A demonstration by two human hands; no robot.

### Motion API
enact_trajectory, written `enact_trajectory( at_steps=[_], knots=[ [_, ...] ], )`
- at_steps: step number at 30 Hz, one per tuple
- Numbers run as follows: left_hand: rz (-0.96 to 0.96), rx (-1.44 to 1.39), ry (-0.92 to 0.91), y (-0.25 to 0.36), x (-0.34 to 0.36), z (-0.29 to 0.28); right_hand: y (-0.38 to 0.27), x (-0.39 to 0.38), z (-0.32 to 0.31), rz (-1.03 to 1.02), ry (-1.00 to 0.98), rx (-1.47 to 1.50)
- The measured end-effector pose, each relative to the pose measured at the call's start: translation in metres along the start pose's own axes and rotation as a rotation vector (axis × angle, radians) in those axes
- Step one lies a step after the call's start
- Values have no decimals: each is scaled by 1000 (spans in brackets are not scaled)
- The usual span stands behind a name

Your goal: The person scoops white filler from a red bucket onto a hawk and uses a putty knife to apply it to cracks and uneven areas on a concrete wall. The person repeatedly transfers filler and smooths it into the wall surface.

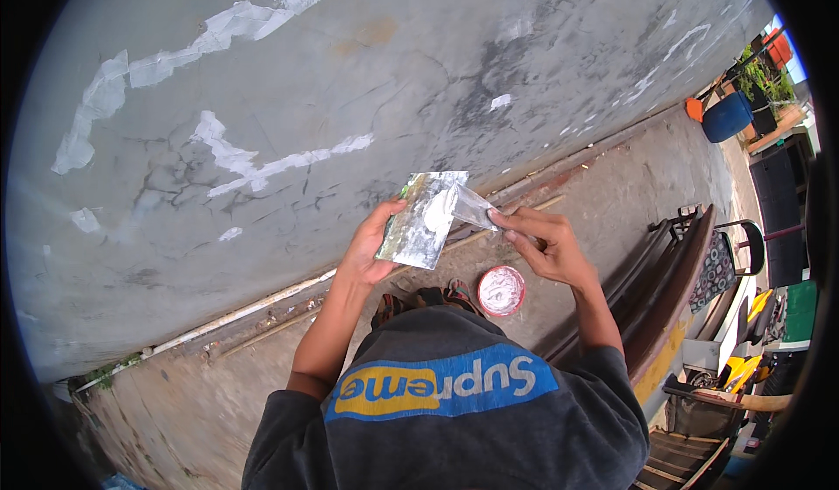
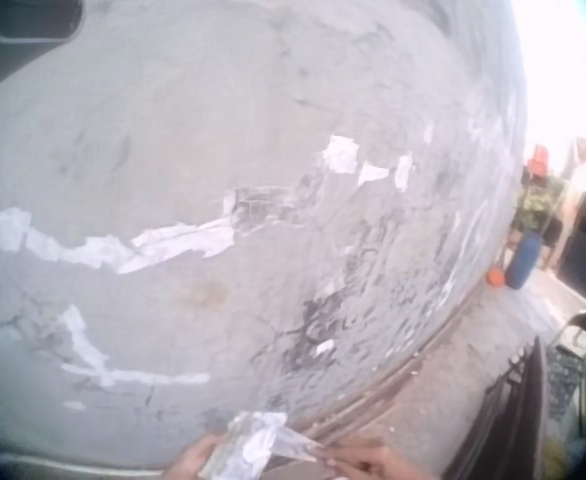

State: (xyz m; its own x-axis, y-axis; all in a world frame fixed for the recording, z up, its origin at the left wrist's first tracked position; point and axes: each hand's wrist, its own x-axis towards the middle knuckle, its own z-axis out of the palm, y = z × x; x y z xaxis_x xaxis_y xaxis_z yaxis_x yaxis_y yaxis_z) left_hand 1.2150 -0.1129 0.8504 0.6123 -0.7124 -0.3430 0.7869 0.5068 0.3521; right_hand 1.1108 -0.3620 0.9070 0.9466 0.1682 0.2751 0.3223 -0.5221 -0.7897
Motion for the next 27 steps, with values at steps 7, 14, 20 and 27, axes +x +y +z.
enact_trajectory(
  at_steps=[7,14,20,27],
  knots=[
    [73,19,59,7,-8,7,7,-14,-16,201,-60,253],
    [62,17,62,-2,-9,6,5,12,9,146,-12,1009],
    [33,-70,69,-10,-10,9,7,15,43,-19,174,258],
    [95,-44,155,3,-26,3,26,-18,59,-130,261,-119]
  ],
)
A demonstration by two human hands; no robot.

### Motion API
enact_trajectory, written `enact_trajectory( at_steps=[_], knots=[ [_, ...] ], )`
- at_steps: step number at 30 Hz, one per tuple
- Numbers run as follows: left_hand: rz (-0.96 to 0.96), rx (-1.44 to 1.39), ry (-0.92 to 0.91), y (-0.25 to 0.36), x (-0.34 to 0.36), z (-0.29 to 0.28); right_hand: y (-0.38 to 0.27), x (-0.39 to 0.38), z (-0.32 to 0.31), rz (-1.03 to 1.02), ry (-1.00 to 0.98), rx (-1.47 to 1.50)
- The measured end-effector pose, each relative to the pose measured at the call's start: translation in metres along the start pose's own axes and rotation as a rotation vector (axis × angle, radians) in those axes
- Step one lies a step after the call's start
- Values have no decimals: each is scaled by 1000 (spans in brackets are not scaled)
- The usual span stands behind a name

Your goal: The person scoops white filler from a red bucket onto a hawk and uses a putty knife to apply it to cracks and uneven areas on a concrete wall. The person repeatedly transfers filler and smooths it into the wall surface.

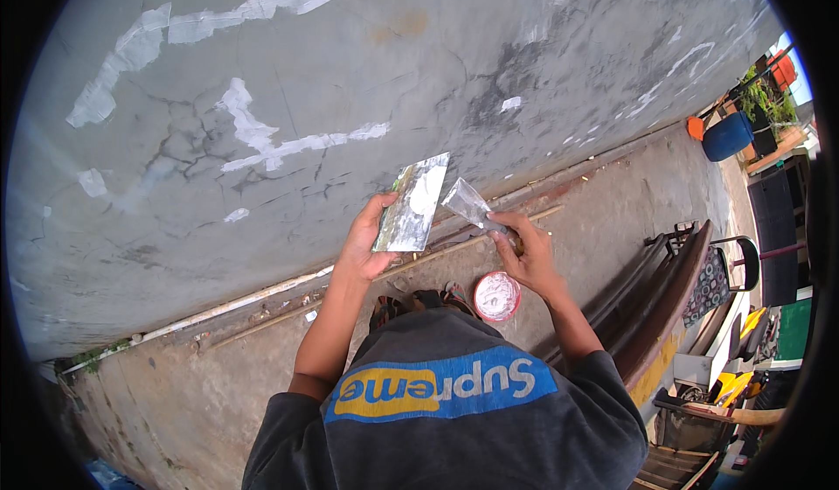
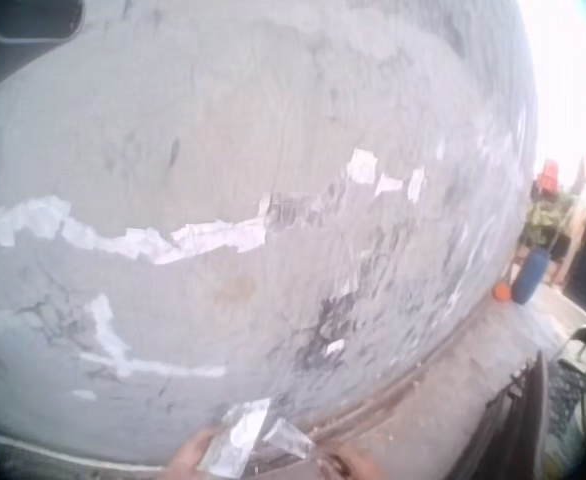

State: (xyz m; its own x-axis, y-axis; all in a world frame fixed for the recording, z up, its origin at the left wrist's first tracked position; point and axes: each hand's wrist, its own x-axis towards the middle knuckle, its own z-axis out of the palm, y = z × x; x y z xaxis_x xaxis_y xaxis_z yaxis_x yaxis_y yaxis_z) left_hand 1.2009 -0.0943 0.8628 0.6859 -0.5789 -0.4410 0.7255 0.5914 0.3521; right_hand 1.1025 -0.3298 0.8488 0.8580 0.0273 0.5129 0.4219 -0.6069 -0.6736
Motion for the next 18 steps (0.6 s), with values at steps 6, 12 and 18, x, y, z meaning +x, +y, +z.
enact_trajectory(
  at_steps=[6,12,18],
  knots=[
    [-61,25,-205,-4,8,-32,-27,9,-19,192,-4,50],
    [-53,-16,28,-20,-1,-13,-47,15,4,32,237,-57],
    [-133,-171,-113,-25,1,-15,-28,-14,43,-129,349,-274]
  ],
)
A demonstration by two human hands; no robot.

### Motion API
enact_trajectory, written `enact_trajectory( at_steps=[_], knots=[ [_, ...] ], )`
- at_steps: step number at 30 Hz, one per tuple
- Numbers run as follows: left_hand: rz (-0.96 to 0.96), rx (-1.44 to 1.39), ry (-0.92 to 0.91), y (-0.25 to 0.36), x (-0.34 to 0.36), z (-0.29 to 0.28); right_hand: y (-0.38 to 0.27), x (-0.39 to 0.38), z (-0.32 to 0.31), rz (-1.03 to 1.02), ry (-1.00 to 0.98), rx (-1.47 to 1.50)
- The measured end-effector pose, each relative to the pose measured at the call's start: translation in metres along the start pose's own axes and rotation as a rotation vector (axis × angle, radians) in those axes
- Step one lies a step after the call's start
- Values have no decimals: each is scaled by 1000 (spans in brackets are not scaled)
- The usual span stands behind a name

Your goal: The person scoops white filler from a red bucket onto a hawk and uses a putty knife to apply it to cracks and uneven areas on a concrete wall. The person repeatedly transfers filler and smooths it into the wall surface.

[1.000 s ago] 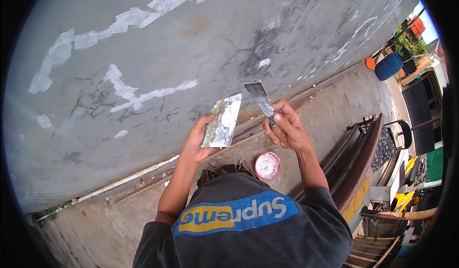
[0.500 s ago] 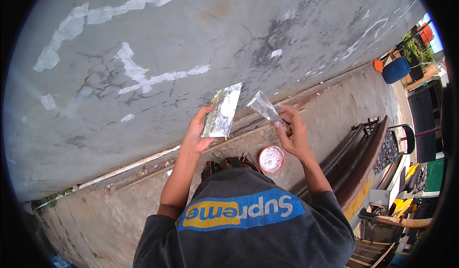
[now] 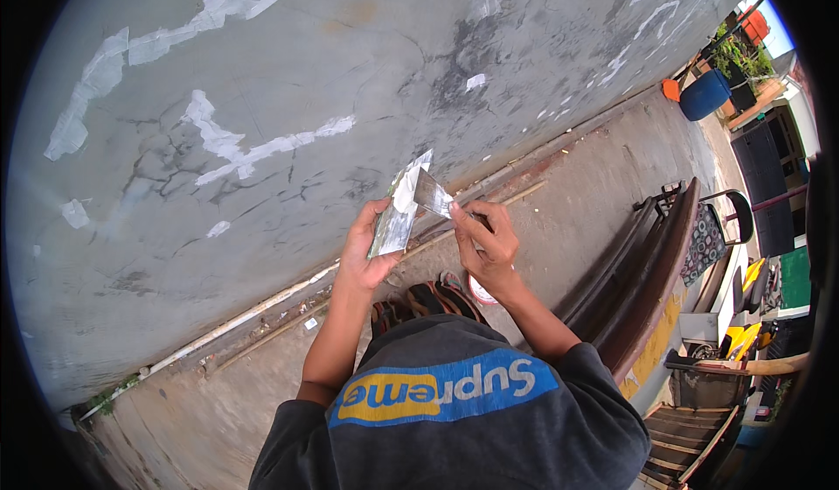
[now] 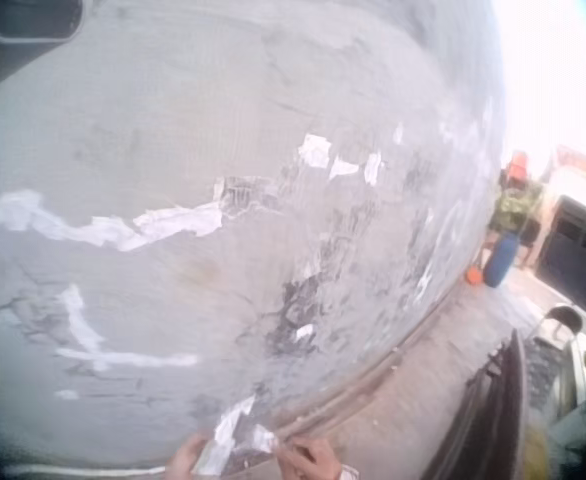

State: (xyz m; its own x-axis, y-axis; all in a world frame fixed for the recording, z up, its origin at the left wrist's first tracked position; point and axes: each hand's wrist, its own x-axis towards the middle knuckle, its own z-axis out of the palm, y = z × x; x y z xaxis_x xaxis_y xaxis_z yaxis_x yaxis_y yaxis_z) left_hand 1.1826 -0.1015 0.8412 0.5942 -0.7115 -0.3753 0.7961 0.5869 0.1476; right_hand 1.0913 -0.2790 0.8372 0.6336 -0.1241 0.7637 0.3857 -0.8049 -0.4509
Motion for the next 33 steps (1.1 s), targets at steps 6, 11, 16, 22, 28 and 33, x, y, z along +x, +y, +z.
enact_trajectory(
  at_steps=[6,11,16,22,28,33],
  knots=[
    [174,203,-35,-2,-2,3,24,-61,-37,386,-52,213],
    [337,459,129,-28,1,20,44,-30,-83,1085,11,1233],
    [282,550,194,-86,21,35,45,-20,-105,989,-27,1359],
    [170,530,89,-155,52,43,77,-29,-133,538,-5,916],
    [120,461,140,-209,55,85,92,-34,-177,362,49,771],
    [57,324,22,-225,63,75,96,-45,-201,303,19,617]
  ],
)
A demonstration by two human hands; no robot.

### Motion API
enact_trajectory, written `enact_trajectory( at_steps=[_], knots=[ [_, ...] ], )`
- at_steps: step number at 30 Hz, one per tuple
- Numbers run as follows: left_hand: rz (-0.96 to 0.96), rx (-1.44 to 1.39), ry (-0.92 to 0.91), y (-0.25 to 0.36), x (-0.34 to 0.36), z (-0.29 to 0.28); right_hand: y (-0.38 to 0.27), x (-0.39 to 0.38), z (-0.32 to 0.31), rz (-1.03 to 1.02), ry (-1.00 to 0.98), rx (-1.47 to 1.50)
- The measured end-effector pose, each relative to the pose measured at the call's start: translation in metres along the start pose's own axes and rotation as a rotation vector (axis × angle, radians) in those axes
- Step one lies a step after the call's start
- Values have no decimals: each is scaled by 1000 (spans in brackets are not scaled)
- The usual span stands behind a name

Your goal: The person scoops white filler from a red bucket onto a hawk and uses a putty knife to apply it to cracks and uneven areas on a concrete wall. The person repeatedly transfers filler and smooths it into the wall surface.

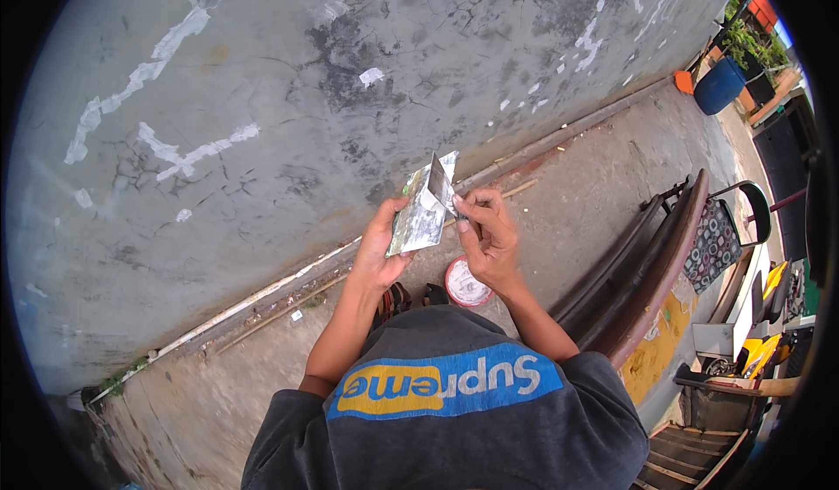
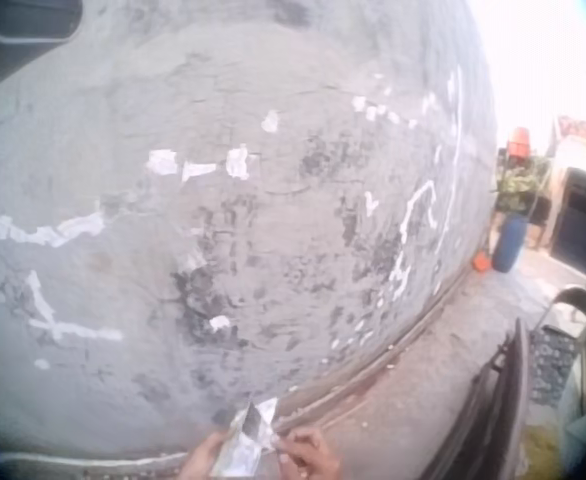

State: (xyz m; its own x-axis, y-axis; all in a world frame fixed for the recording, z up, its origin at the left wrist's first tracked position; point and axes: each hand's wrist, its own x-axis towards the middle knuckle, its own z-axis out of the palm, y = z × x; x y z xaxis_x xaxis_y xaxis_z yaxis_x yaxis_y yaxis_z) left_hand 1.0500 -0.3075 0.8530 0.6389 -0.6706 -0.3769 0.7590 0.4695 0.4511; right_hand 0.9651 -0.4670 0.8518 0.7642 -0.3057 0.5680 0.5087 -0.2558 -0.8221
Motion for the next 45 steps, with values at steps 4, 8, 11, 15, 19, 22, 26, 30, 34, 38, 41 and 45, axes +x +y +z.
enact_trajectory(
  at_steps=[4,8,11,15,19,22,26,30,34,38,41,45],
  knots=[
    [71,5,45,-7,-4,16,7,-17,-16,-15,-33,-42],
    [135,22,46,2,-5,7,10,-30,-45,-9,-135,-136],
    [152,208,86,9,-7,2,11,-30,-77,130,-144,-92],
    [59,503,105,22,-4,-9,-9,2,-111,371,-195,-47],
    [59,735,200,27,-6,-10,-24,28,-115,205,-497,-520],
    [53,832,214,28,-5,-19,-19,37,-104,51,-593,-647],
    [-80,881,187,38,2,-32,-23,51,-86,-140,-781,-805],
    [-192,881,211,46,6,-38,-21,58,-72,-226,-903,-863],
    [-237,828,181,51,11,-53,-16,66,-61,-207,-975,-890],
    [-206,726,234,46,18,-72,-11,71,-51,-240,-1026,-889],
    [-198,699,253,46,19,-71,-8,74,-42,-219,-1103,-915],
    [-262,682,246,38,35,-100,1,79,-24,-201,-1187,-904]
  ],
)
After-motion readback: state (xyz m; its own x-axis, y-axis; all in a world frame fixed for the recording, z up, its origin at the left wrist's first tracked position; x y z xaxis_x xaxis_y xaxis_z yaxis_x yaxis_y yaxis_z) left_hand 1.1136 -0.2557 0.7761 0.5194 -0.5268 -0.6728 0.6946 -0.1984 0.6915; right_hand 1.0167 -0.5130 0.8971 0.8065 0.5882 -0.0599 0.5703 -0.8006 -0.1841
